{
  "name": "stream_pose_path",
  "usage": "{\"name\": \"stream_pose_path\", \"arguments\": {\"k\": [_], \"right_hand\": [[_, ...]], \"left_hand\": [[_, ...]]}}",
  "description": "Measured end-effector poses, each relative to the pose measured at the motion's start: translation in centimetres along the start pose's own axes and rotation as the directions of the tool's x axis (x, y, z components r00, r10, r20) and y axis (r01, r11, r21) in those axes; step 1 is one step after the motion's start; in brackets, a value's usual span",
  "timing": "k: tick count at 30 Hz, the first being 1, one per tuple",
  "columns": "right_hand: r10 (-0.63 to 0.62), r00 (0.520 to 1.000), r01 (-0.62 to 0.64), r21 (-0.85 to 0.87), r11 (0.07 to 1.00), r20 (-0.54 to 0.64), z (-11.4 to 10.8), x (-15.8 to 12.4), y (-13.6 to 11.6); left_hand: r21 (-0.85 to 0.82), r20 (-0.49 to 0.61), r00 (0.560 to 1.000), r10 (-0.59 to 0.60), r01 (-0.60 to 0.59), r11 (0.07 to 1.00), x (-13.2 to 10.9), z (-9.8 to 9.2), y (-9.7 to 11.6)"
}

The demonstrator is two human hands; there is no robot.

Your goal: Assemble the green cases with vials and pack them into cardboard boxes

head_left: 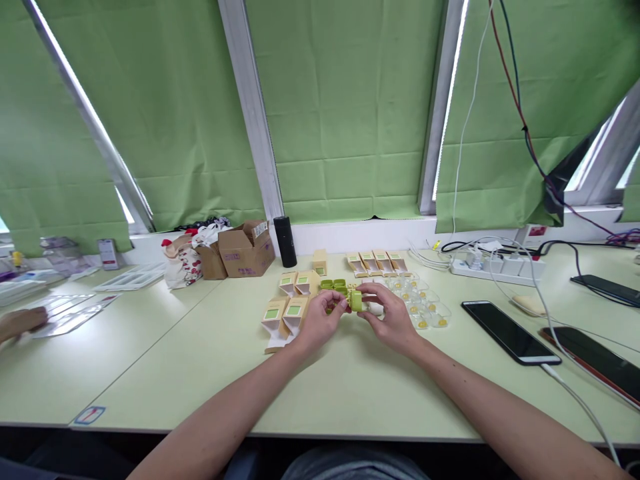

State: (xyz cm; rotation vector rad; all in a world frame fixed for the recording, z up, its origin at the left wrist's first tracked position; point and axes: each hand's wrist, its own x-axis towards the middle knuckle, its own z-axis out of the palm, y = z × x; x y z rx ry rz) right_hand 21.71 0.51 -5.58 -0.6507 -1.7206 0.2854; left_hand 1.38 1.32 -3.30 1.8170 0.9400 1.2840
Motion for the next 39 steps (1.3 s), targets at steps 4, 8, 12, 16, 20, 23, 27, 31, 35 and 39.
{"name": "stream_pose_path", "arguments": {"k": [4, 8, 12, 16, 20, 23, 27, 31, 35, 39], "right_hand": [[0.007, 1.0, -0.007, -0.001, 1.0, 0.002, -0.03, -0.01, -0.03], [0.007, 1.0, -0.007, 0.001, 1.0, -0.005, -0.06, 0.02, -0.1], [0.006, 1.0, -0.006, 0.004, 1.0, -0.013, -0.06, 0.02, -0.02], [0.012, 1.0, -0.012, 0.006, 1.0, -0.019, -0.07, 0.0, -0.03], [0.021, 1.0, -0.021, 0.015, 1.0, -0.019, -0.07, 0.01, -0.12], [0.02, 1.0, -0.02, 0.013, 1.0, -0.022, -0.08, -0.01, -0.12], [0.011, 1.0, -0.011, -0.004, 1.0, -0.019, -0.16, 0.02, -0.13], [-0.006, 0.999, 0.004, -0.037, 0.999, -0.041, -0.38, 0.18, -0.34], [-0.02, 0.998, 0.016, -0.054, 0.998, -0.059, -0.63, 0.3, -0.59], [-0.045, 0.998, 0.041, -0.104, 0.994, -0.034, -0.77, 0.27, -0.7]], "left_hand": [[-0.008, 0.001, 1.0, -0.006, 0.006, 1.0, 0.0, -0.04, 0.02], [-0.03, 0.002, 1.0, -0.013, 0.013, 0.999, 0.03, -0.06, -0.12], [-0.05, 0.003, 1.0, -0.026, 0.026, 0.998, 0.1, -0.04, -0.3], [-0.068, 0.016, 0.999, -0.038, 0.039, 0.997, 0.13, -0.13, -0.34], [-0.084, 0.03, 0.999, -0.042, 0.044, 0.995, 0.08, -0.28, -0.25], [-0.091, 0.026, 0.999, -0.039, 0.041, 0.995, 0.04, -0.31, -0.22], [-0.104, 0.011, 0.999, -0.042, 0.043, 0.994, 0.09, -0.29, -0.32], [-0.09, -0.041, 0.999, -0.035, 0.031, 0.995, 0.26, -0.42, -0.56], [0.057, -0.131, 0.991, 0.035, -0.027, 0.998, 0.13, -0.63, -0.57], [0.273, -0.144, 0.969, 0.199, -0.155, 0.95, -0.43, -0.65, -0.09]]}}
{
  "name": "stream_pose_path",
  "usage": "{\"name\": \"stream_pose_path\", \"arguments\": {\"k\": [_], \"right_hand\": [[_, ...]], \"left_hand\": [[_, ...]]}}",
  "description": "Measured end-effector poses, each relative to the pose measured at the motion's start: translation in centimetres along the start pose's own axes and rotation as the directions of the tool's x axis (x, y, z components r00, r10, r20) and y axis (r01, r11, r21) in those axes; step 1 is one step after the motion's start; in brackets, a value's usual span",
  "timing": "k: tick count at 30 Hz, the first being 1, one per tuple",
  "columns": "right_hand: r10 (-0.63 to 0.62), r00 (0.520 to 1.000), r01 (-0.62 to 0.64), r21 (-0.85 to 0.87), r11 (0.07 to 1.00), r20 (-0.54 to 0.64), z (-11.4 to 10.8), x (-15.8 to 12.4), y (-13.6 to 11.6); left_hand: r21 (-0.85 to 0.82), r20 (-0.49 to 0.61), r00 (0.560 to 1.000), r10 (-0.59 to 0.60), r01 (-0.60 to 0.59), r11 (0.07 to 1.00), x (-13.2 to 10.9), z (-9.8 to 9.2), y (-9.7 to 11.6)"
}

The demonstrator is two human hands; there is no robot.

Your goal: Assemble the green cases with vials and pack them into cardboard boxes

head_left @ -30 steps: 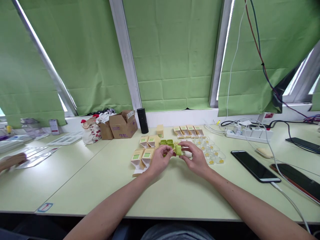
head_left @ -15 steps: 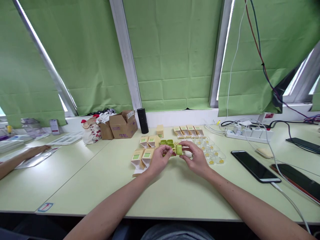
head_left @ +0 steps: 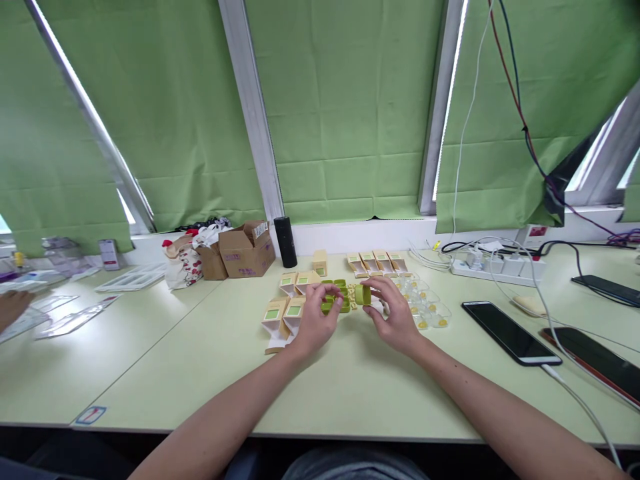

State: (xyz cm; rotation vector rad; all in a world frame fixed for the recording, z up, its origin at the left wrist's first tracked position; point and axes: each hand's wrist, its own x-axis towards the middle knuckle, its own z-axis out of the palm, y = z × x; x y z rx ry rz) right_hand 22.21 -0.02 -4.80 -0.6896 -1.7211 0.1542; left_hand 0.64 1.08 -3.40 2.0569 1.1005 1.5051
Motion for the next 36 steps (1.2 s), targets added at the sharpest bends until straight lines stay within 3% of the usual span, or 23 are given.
{"name": "stream_pose_path", "arguments": {"k": [6, 10, 19, 36], "right_hand": [[-0.133, 0.99, 0.138, -0.101, 0.985, 0.051, 0.09, -0.11, 0.18], [-0.22, 0.973, 0.229, -0.139, 0.964, 0.077, 0.2, -0.25, 0.46], [-0.329, 0.935, 0.353, -0.265, 0.898, 0.13, -0.27, 0.18, 0.11], [-0.345, 0.917, 0.392, -0.302, 0.869, 0.2, -0.22, 0.42, -0.17]], "left_hand": [[0.155, 0.08, 0.968, 0.238, -0.248, 0.956, -0.61, -0.02, 0.64], [0.195, 0.119, 0.942, 0.313, -0.331, 0.923, -0.66, 0.03, 0.57], [0.21, 0.101, 0.924, 0.37, -0.383, 0.9, -0.37, 0.05, 0.16], [0.23, 0.074, 0.911, 0.405, -0.411, 0.882, -0.39, 0.05, 0.43]]}}
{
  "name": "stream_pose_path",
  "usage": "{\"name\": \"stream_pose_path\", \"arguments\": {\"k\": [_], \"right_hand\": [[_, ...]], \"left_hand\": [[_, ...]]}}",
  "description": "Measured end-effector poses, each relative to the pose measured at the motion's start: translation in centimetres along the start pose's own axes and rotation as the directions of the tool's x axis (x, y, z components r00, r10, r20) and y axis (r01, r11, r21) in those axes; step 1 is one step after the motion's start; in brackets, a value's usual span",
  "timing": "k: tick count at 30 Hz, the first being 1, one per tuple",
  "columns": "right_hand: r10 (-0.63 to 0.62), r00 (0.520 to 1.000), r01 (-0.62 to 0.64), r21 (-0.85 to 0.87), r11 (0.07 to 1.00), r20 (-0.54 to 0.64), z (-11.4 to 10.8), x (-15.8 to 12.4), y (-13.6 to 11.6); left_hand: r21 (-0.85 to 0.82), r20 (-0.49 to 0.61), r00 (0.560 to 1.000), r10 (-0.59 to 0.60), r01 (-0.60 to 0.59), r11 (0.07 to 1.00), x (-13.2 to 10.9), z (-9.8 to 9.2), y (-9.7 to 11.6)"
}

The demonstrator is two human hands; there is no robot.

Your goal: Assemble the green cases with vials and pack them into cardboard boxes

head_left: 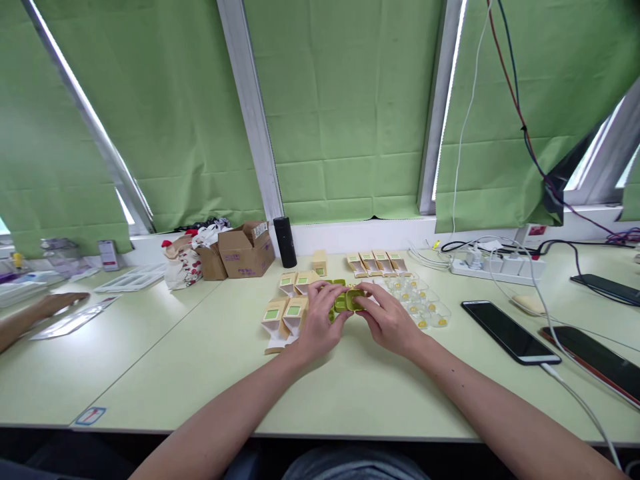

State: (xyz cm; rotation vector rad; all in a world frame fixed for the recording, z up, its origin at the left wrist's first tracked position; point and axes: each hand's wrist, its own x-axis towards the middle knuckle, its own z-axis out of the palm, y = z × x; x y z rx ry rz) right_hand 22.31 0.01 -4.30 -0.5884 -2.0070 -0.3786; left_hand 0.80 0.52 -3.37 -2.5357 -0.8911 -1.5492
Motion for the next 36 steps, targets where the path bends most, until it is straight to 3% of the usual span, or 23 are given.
{"name": "stream_pose_path", "arguments": {"k": [16, 36], "right_hand": [[-0.019, 0.998, 0.019, -0.004, 1.0, -0.057, -0.02, -0.16, 0.04], [0.009, 1.0, -0.008, 0.038, 0.999, -0.028, 0.05, -0.04, -0.04]], "left_hand": [[0.001, -0.008, 1.0, -0.022, 0.022, 1.0, -0.11, 0.05, -0.06], [0.033, -0.043, 0.999, 0.012, -0.011, 0.999, -0.24, 0.16, -0.12]]}}
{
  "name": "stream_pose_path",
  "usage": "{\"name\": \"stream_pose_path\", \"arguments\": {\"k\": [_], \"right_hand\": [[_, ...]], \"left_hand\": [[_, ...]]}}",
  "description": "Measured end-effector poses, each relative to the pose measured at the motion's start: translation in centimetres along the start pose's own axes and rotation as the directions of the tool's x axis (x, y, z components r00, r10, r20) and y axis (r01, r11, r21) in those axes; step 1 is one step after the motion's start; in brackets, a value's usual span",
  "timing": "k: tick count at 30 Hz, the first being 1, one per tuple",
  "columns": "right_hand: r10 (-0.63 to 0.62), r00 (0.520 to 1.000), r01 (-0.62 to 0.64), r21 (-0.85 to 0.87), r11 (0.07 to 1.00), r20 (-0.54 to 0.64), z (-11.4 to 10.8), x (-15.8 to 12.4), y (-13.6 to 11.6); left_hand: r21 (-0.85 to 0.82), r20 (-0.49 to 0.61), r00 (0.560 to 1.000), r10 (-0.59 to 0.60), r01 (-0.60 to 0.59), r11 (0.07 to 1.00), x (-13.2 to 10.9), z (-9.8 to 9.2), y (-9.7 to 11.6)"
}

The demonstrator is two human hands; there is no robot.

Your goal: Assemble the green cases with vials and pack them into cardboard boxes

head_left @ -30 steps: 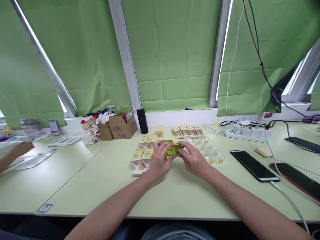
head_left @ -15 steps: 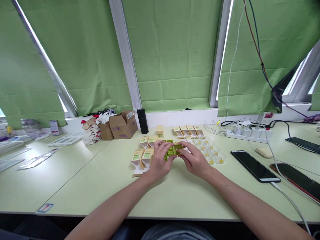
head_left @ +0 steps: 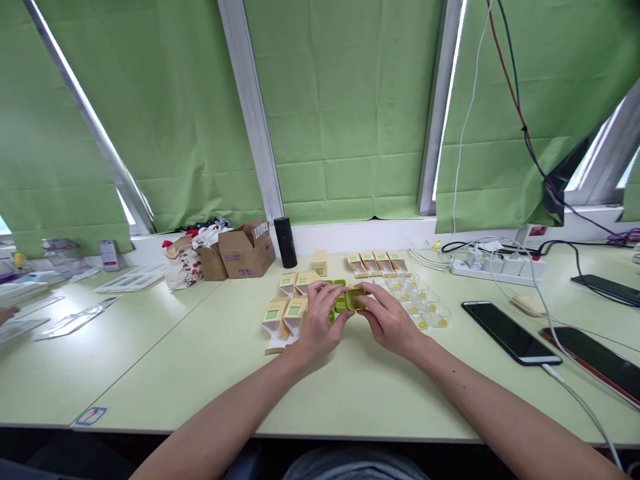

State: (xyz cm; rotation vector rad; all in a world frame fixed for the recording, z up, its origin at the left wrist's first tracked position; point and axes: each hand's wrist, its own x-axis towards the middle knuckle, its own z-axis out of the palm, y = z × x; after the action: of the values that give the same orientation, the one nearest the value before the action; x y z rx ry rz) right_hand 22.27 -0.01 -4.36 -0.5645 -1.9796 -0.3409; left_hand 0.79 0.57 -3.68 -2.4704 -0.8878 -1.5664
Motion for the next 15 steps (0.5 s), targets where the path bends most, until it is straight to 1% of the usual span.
{"name": "stream_pose_path", "arguments": {"k": [5, 10, 13, 15], "right_hand": [[0.046, 0.999, -0.045, 0.052, 0.998, -0.007, 0.17, -0.27, 0.07], [0.126, 0.992, -0.123, 0.144, 0.982, -0.01, 0.34, -0.52, 0.23], [0.25, 0.967, -0.233, 0.236, 0.944, -0.045, 0.54, -0.51, 0.21], [0.386, 0.921, -0.344, 0.353, 0.87, -0.053, 0.66, -0.39, 0.14]], "left_hand": [[0.002, 0.027, 1.0, -0.015, 0.015, 1.0, 0.03, -0.02, -0.05], [-0.023, 0.045, 0.999, -0.005, 0.006, 1.0, 0.18, -0.2, 0.19], [-0.034, 0.038, 0.999, 0.001, 0.0, 0.999, 0.21, -0.24, 0.29], [-0.03, 0.031, 1.0, 0.004, -0.003, 1.0, 0.19, -0.21, 0.28]]}}
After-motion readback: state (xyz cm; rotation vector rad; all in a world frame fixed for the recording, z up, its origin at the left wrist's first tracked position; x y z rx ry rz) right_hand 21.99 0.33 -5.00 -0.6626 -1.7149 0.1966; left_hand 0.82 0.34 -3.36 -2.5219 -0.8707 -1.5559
